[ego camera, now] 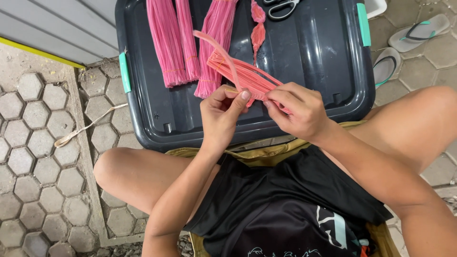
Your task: The person sits cross-legged and braids pink plastic strips into a cord using a thin wooden stick to guide and tighten the strands. They repeatedly pull, twist, and adjust the strips to form a continuous braided length.
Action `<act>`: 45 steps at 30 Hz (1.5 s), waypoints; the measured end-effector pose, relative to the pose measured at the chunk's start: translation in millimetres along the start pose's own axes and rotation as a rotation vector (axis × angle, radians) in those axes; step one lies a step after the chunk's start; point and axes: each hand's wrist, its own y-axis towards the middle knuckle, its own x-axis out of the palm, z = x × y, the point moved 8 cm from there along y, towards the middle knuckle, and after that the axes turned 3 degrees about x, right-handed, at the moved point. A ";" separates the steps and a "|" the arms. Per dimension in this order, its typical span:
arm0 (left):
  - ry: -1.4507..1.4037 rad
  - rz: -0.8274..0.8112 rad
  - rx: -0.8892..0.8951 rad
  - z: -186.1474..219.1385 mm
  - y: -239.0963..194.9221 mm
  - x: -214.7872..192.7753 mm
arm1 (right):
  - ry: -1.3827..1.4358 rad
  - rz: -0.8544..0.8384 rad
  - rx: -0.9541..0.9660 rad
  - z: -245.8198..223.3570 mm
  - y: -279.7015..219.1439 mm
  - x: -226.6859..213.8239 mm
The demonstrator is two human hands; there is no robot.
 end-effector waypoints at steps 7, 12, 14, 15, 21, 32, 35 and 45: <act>-0.026 -0.065 0.041 17.4 3.2 6.0 | 0.242 -0.047 0.202 8.8 3.8 0.1; -0.095 -0.233 0.018 2.5 -3.0 22.9 | 0.379 -0.156 0.347 10.5 6.4 1.8; -0.136 -0.239 -0.003 -5.4 -5.4 25.4 | 0.431 -0.199 0.398 12.8 9.7 2.4; -0.176 -0.249 -0.021 -9.1 -5.3 27.3 | 0.481 -0.238 0.444 15.1 11.7 4.6; 0.044 -0.340 0.096 -10.0 -0.2 29.6 | 0.805 -0.521 0.760 42.4 -5.6 14.2; 0.861 -0.296 0.833 37.2 11.6 -3.7 | 0.572 -0.680 0.733 49.7 -9.0 24.5; 0.916 -0.325 0.984 38.4 2.8 2.6 | 0.574 -0.661 0.613 45.6 -6.9 30.7; 0.872 -0.248 1.159 46.7 -8.1 -4.9 | 0.709 -0.752 0.693 51.5 -30.7 44.6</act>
